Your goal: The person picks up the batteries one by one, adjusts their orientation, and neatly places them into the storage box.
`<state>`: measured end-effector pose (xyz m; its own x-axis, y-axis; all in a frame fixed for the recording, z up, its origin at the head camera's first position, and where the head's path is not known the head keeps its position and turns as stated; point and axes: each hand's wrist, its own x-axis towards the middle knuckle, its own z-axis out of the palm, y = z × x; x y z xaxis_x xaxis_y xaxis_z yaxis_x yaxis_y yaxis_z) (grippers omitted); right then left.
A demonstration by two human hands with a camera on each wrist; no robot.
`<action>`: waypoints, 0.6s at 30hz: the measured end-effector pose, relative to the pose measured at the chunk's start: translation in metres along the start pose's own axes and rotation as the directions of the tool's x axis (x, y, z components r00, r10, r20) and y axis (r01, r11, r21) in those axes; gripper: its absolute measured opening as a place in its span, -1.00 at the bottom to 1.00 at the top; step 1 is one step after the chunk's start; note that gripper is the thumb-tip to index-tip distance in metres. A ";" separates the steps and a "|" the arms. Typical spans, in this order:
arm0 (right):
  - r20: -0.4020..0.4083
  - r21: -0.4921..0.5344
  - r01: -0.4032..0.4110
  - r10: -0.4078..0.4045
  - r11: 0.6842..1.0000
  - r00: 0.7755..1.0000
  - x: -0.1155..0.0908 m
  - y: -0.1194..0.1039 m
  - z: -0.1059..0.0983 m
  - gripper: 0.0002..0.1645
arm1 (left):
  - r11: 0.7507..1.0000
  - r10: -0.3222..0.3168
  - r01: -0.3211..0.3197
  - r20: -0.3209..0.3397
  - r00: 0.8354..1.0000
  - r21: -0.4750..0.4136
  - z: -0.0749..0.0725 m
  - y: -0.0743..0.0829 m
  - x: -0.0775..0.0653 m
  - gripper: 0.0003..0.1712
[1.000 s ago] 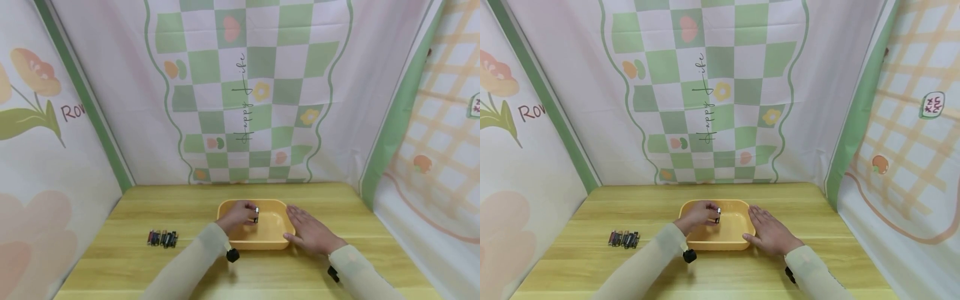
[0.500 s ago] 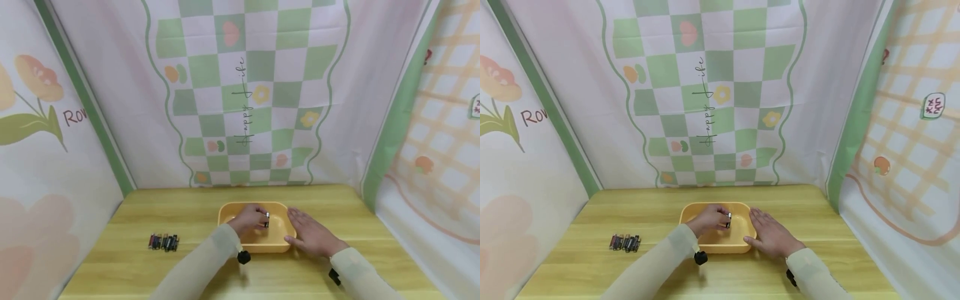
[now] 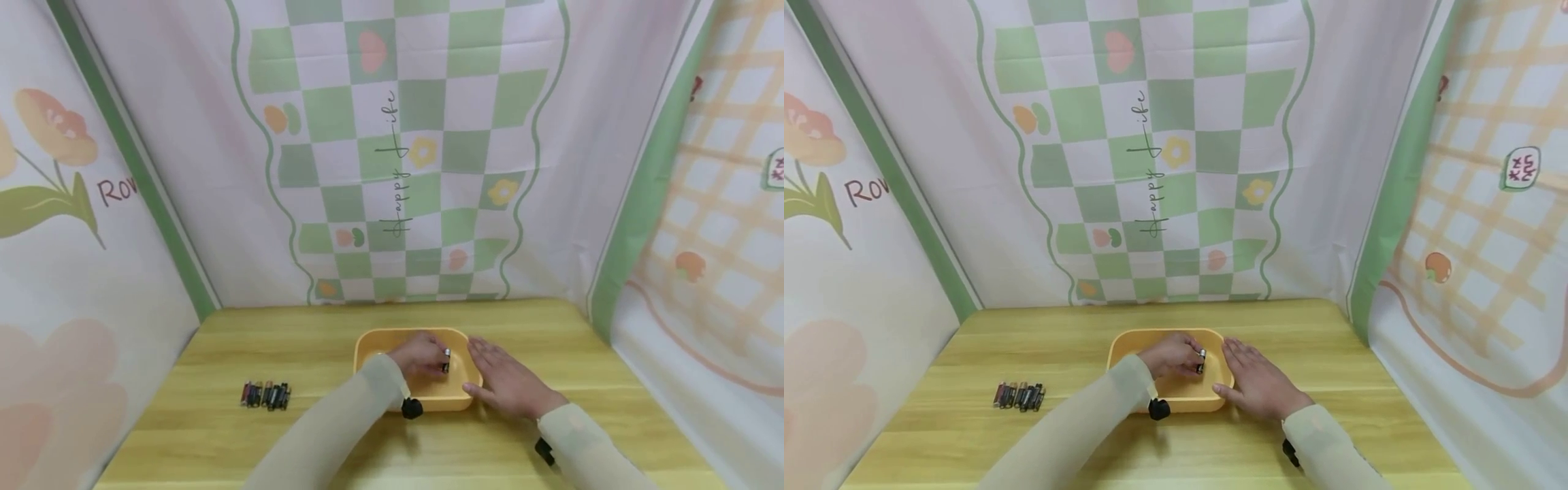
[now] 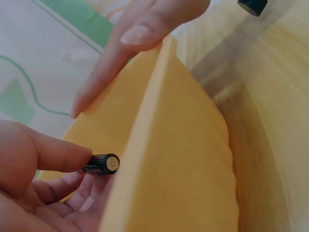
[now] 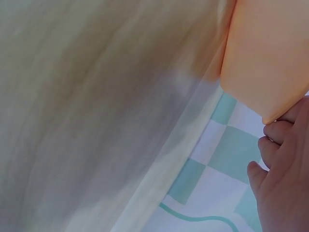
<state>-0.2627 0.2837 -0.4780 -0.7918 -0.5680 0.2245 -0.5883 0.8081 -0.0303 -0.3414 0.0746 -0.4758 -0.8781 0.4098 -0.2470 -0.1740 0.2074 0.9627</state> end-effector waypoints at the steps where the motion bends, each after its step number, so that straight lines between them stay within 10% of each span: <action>1: 0.000 0.000 -0.001 0.001 1.000 1.000 0.000 -0.001 0.000 0.00 | 1.000 -0.005 0.005 0.006 1.000 0.000 0.001 -0.001 0.001 -0.89; 18: 0.004 -0.003 -0.004 0.004 1.000 1.000 0.000 0.001 0.002 0.01 | 0.998 -0.034 0.033 0.016 0.999 0.047 0.022 -0.001 0.013 -0.87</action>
<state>-0.2638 0.2844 -0.4800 -0.7949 -0.5653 0.2202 -0.5846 0.8108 -0.0288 -0.3432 0.0994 -0.4827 -0.8645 0.4166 -0.2812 -0.1818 0.2623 0.9477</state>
